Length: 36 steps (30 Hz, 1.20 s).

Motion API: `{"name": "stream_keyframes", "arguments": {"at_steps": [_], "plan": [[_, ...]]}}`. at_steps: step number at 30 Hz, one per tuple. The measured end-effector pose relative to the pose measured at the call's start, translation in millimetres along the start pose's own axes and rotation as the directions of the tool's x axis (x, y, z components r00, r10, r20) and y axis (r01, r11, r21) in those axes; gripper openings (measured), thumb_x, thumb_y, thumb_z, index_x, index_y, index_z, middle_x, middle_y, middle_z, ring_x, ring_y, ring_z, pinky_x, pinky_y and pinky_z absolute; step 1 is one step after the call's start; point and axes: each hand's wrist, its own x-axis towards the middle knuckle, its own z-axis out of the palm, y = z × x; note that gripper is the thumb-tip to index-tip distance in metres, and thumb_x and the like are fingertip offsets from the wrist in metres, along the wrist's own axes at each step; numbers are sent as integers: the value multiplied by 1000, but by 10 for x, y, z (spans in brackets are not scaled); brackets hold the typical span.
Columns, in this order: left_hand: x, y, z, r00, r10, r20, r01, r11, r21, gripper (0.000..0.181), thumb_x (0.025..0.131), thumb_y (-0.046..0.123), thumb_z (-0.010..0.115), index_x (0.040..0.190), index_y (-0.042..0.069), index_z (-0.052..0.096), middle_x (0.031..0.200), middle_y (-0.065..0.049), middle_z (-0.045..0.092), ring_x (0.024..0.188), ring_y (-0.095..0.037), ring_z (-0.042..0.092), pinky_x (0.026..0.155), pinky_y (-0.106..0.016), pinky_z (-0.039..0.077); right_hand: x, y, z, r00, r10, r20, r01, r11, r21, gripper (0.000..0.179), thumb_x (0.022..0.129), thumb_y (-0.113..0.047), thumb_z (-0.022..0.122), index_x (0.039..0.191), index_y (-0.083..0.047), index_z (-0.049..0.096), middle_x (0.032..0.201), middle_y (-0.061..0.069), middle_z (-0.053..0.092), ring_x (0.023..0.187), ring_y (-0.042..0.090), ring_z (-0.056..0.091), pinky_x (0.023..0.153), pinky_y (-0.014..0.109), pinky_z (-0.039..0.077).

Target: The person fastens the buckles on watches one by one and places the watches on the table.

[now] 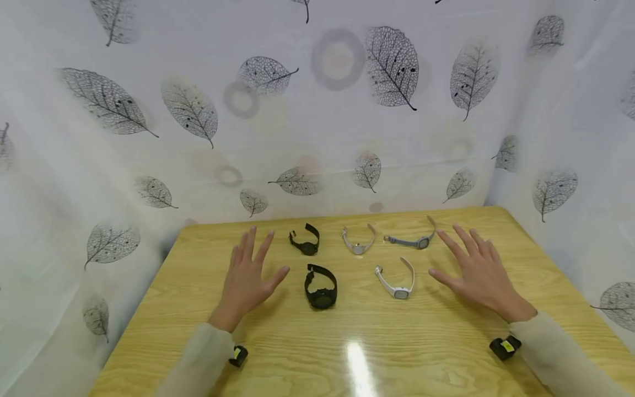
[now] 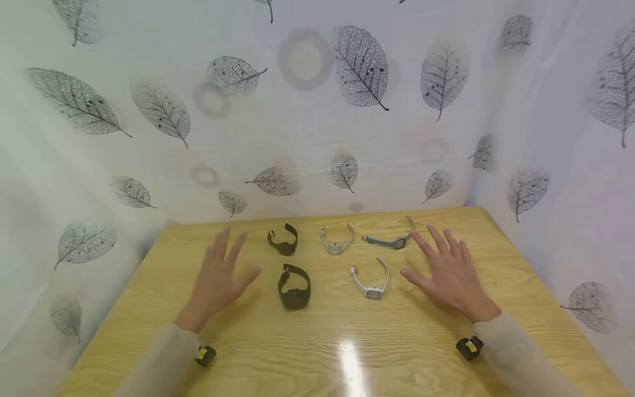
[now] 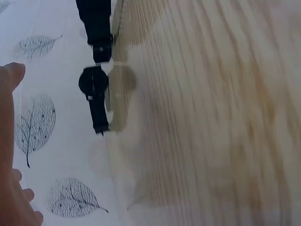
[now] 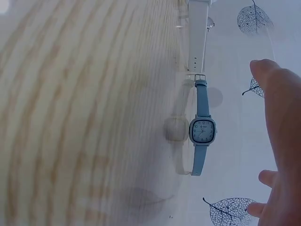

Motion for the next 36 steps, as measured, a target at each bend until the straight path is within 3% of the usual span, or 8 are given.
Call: {"name": "stream_keyframes", "arguments": {"at_steps": [8, 14, 18, 23, 25, 28, 32, 36], "plan": [[29, 339, 115, 995, 72, -73, -78, 993, -88, 91, 93, 58, 67, 166, 31, 18, 172, -16, 2, 150, -50, 24, 114, -69, 32, 8, -64, -8, 1000, 9, 13, -10, 999, 46, 96, 87, -50, 79, 164, -23, 29, 152, 25, 40, 122, 56, 46, 81, 76, 44], [64, 705, 96, 987, 113, -116, -132, 976, -174, 94, 93, 57, 69, 166, 35, 14, 171, -19, 7, 145, -50, 33, 101, -71, 45, -8, -140, 6, 995, 56, 88, -67, 990, 126, 95, 92, -48, 75, 166, -22, 21, 150, 26, 42, 123, 53, 49, 78, 73, 49], [99, 980, 90, 980, 136, -144, -164, 964, -210, 89, 96, 59, 64, 166, 33, 15, 170, -17, 10, 146, -47, 34, 97, -69, 49, -13, -187, 15, 989, 75, 126, -100, 972, 212, 94, 95, -44, 73, 167, -21, 17, 148, 26, 43, 113, 45, 58, 75, 66, 53], [133, 1299, 153, 966, 169, -194, -215, 943, -253, 86, 98, 55, 64, 166, 29, 18, 164, -21, 25, 128, -37, 52, 77, -52, 59, -21, -240, 74, 987, 86, 136, -125, 943, 310, 90, 98, -35, 72, 167, -23, 14, 140, 25, 51, 96, 33, 62, 69, 43, 54], [144, 1408, 207, 960, 180, -215, -236, 934, -269, 87, 97, 52, 66, 166, 28, 19, 158, -21, 32, 115, -31, 55, 67, -42, 57, -26, -260, 101, 987, 90, 133, -131, 931, 341, 89, 99, -32, 72, 167, -22, 16, 135, 25, 54, 92, 30, 62, 65, 35, 52], [166, 1549, 305, 955, 187, -230, -250, 924, -289, 87, 97, 49, 68, 166, 26, 21, 147, -21, 41, 103, -25, 55, 63, -32, 53, -28, -286, 131, 985, 101, 137, -146, 916, 373, 86, 99, -30, 71, 166, -20, 18, 131, 25, 58, 87, 25, 65, 62, 30, 53], [205, 1700, 438, 971, 163, -176, -216, 912, -349, 84, 99, 50, 65, 165, 26, 20, 133, -14, 48, 95, -21, 55, 65, -26, 51, -10, -326, 147, 980, 127, 154, -179, 901, 395, 83, 100, -31, 71, 165, -18, 22, 128, 25, 62, 83, 19, 66, 65, 31, 54], [244, 1803, 562, 994, 95, -51, -107, 895, -434, 81, 100, 55, 60, 165, 31, 18, 130, -13, 52, 95, -23, 61, 71, -31, 55, 13, -361, 155, 971, 154, 183, -218, 883, 415, 80, 100, -34, 71, 163, -13, 27, 123, 23, 64, 80, 17, 65, 65, 32, 54]]}}
